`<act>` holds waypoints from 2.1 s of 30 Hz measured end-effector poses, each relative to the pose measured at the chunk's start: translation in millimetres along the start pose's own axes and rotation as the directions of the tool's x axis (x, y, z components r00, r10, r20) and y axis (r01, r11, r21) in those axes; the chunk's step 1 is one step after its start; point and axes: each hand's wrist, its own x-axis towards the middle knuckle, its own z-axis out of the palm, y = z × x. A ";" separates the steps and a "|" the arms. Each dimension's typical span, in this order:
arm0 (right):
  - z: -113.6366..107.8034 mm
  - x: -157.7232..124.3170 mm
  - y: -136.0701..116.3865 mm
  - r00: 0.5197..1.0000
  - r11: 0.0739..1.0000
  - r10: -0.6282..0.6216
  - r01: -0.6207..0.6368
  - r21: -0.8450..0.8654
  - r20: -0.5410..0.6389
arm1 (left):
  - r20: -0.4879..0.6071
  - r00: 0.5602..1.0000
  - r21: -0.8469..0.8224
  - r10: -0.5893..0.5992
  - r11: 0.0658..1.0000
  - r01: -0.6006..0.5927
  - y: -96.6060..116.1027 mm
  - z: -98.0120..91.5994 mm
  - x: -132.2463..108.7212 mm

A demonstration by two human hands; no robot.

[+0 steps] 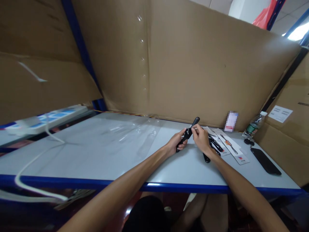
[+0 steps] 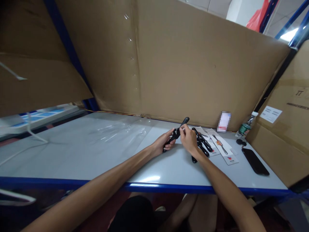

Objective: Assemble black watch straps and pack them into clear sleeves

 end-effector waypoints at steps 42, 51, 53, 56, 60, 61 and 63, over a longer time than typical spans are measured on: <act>-0.4 -7.5 -10.2 0.996 0.950 -0.027 0.053 -0.306 0.090 | 0.003 0.998 0.074 0.067 0.995 -0.067 -5.8 3.6 1.8; -1.4 -7.6 -12.7 0.989 0.937 -0.081 0.119 -0.327 0.127 | -0.041 0.999 0.064 0.020 0.998 -0.018 -5.0 6.3 1.2; -1.8 -7.8 -13.4 0.985 0.932 -0.096 0.140 -0.334 0.144 | -0.039 0.999 0.063 0.013 0.998 -0.011 -5.0 6.6 1.0; -0.8 -8.0 -14.3 0.984 0.935 -0.081 0.129 -0.329 0.156 | -0.037 0.999 0.055 0.003 0.998 -0.001 -4.9 7.0 0.7; 0.4 -7.7 -11.4 0.989 0.956 -0.043 0.083 -0.280 0.145 | -0.025 1.000 0.034 0.000 0.999 0.001 -3.7 6.2 0.4; -0.1 -7.4 -9.9 0.988 0.962 -0.053 0.089 -0.259 0.145 | -0.021 1.000 0.021 -0.002 1.000 0.003 -3.0 5.6 0.4; -2.0 -6.3 -6.6 0.987 0.970 -0.084 0.113 -0.216 0.141 | -0.009 1.000 -0.015 -0.015 1.000 0.014 -1.4 4.2 0.5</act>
